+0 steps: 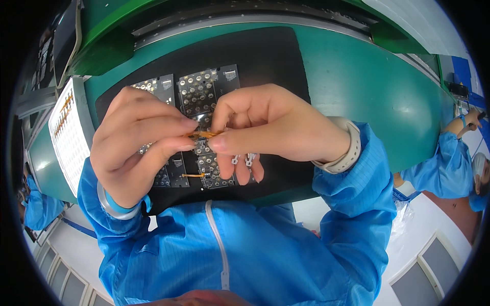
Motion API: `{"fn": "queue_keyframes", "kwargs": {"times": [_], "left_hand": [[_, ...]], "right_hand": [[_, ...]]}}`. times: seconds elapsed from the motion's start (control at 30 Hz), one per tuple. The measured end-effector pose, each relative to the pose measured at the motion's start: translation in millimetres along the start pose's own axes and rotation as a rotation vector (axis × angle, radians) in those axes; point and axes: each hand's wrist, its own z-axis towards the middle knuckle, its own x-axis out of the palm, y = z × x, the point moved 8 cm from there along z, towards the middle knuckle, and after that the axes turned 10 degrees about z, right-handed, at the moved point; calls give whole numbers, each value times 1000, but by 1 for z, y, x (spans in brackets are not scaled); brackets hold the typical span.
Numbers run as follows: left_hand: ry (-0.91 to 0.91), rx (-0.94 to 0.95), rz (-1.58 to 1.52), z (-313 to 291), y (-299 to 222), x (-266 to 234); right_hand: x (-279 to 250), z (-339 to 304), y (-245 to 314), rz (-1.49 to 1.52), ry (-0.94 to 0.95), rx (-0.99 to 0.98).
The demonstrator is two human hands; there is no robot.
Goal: The person retrieves a tray of circuit boards, attaches ribbon cables from a storage tray onto the boards by hand, and passes the completed tray down the assembly line.
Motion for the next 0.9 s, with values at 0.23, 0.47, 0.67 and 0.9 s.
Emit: {"fn": "queue_keyframes", "kwargs": {"times": [0.23,0.47,0.67,0.9], "left_hand": [[-11,75,120,13,1,13],[53,191,400,11,-2,36],[63,23,584,16,16,31],[127,27,573,3,20,38]], "right_hand": [[-17,-1,19,-303,-176,-215],[-31,-7,22,-463,-262,-27],[-59,1,27,-613,-485,-28],[-59,17,23,-637,-496,-16]]}}
